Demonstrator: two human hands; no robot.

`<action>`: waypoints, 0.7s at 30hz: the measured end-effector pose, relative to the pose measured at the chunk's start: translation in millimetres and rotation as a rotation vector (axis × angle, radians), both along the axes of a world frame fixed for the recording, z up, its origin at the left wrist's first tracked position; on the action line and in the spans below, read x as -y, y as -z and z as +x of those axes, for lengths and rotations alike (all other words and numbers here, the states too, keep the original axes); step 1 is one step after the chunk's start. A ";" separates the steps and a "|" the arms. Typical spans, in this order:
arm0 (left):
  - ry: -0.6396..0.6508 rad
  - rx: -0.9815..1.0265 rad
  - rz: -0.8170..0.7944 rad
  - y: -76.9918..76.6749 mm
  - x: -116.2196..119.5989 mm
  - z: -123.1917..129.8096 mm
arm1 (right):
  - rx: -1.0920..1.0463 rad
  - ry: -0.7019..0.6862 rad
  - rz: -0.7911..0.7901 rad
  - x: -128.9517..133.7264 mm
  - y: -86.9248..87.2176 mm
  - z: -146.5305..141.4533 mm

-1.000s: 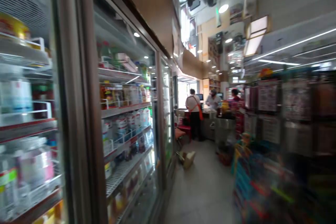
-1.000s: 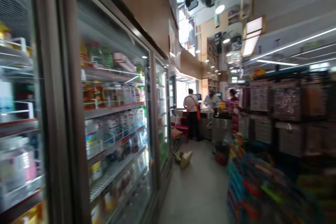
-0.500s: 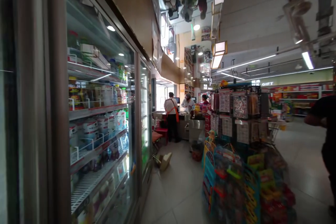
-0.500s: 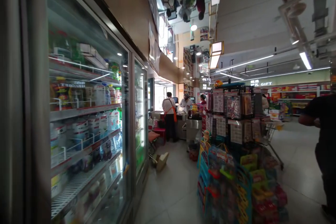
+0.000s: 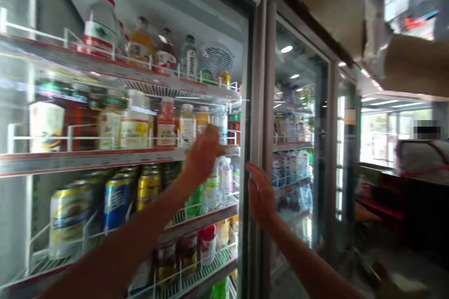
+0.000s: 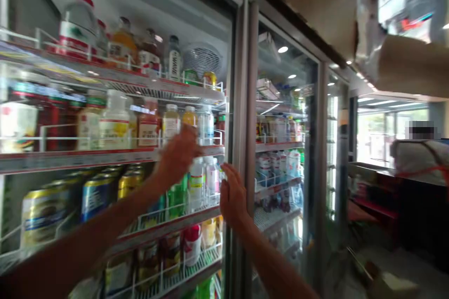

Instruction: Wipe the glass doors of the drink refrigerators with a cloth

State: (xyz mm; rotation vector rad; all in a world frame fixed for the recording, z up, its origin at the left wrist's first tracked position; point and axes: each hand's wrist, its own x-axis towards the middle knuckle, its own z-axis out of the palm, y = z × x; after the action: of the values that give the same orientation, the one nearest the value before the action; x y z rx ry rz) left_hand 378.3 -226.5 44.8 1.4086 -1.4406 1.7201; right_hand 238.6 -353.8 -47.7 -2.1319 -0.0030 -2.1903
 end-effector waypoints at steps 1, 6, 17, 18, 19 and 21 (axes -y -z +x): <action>-0.017 0.077 0.099 14.6 19.5 -4.6 | 0.034 0.004 -0.033 2.4 -11.7 16.7; -0.170 0.104 0.234 -5.3 -11.4 32.2 | 0.091 0.131 -0.110 31.3 -34.5 79.5; -0.352 0.104 0.261 4.6 24.0 9.8 | 0.127 0.162 -0.205 54.2 -16.7 90.1; -0.339 0.168 0.335 11.7 20.0 12.3 | 0.126 0.152 -0.212 55.9 -16.8 88.0; -0.321 0.198 0.363 13.7 3.0 20.0 | 0.123 0.138 -0.214 57.8 -16.6 85.6; -0.300 0.084 0.145 7.0 -60.8 49.2 | 0.112 0.111 -0.216 61.5 -16.0 81.3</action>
State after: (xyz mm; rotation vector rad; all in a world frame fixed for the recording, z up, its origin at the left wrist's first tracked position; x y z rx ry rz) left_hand 427.5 -165.7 37.8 1.7212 -1.4841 1.9076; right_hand 320.0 -415.4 -31.7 -2.1589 -0.1381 -2.4742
